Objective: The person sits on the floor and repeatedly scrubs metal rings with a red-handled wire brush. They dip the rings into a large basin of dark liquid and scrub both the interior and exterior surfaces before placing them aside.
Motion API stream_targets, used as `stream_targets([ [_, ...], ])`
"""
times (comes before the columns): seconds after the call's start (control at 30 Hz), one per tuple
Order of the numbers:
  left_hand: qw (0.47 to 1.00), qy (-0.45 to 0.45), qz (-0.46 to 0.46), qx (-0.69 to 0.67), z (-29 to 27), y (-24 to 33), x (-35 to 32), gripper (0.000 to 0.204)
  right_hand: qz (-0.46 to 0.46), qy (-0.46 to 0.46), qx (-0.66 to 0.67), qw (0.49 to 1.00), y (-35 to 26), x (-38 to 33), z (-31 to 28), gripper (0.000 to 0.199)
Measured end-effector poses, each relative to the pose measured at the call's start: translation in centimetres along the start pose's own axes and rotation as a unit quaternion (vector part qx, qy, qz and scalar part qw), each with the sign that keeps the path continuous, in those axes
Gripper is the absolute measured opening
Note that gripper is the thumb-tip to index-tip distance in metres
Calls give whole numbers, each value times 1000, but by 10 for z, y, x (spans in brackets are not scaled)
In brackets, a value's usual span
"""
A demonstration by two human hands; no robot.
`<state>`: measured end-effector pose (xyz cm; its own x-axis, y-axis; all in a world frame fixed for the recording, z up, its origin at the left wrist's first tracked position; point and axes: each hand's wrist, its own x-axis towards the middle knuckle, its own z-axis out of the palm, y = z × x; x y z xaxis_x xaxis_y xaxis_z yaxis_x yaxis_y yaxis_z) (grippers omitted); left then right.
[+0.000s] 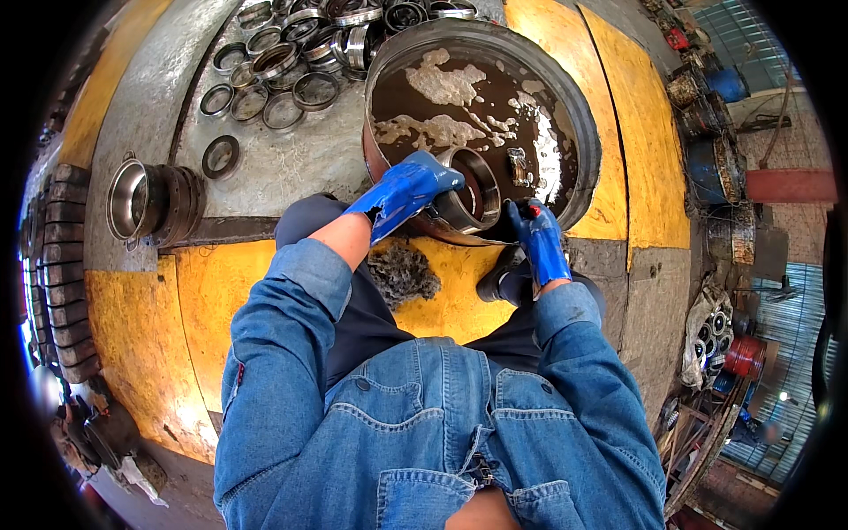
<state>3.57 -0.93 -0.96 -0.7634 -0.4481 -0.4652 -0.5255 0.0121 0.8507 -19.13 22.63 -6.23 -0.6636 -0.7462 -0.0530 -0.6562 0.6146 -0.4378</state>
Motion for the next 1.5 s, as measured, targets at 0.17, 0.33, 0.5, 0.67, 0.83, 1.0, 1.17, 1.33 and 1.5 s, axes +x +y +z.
stream_targets([
  [0.17, 1000, -14, -4, 18, -7, 8, -6, 58, 4, -2, 7, 1000, -4, 0, -1, 32],
  [0.33, 1000, 1, -21, 3, -1, 8, -3, 60, 16, -3, 13, 1000, 5, 2, 3, 32],
  [0.5, 999, -11, -24, -41, 0, 0, 0, 58, 15, -13, -8, 1000, -1, 2, 0, 33],
  [0.67, 993, -10, -31, -111, 0, 9, -5, 44, -25, 12, -3, 1000, -2, -2, -2, 33],
  [0.83, 970, -13, -16, -243, 7, 20, -22, 30, -38, 54, -12, 998, 9, -1, 4, 31],
  [1.0, 959, 5, 27, -282, -4, 14, -26, 25, -25, 26, 10, 999, 5, -2, 0, 31],
  [1.17, 930, 130, 82, -334, -51, 72, -42, 20, -3, 13, -7, 1000, -13, -8, -12, 30],
  [1.33, 900, 195, 253, -295, -144, 121, -18, 24, -14, 65, -6, 998, -15, -10, -6, 27],
  [1.5, 900, 372, 225, -18, -215, 164, -13, 47, -11, 65, 13, 998, -23, -10, -3, 24],
])
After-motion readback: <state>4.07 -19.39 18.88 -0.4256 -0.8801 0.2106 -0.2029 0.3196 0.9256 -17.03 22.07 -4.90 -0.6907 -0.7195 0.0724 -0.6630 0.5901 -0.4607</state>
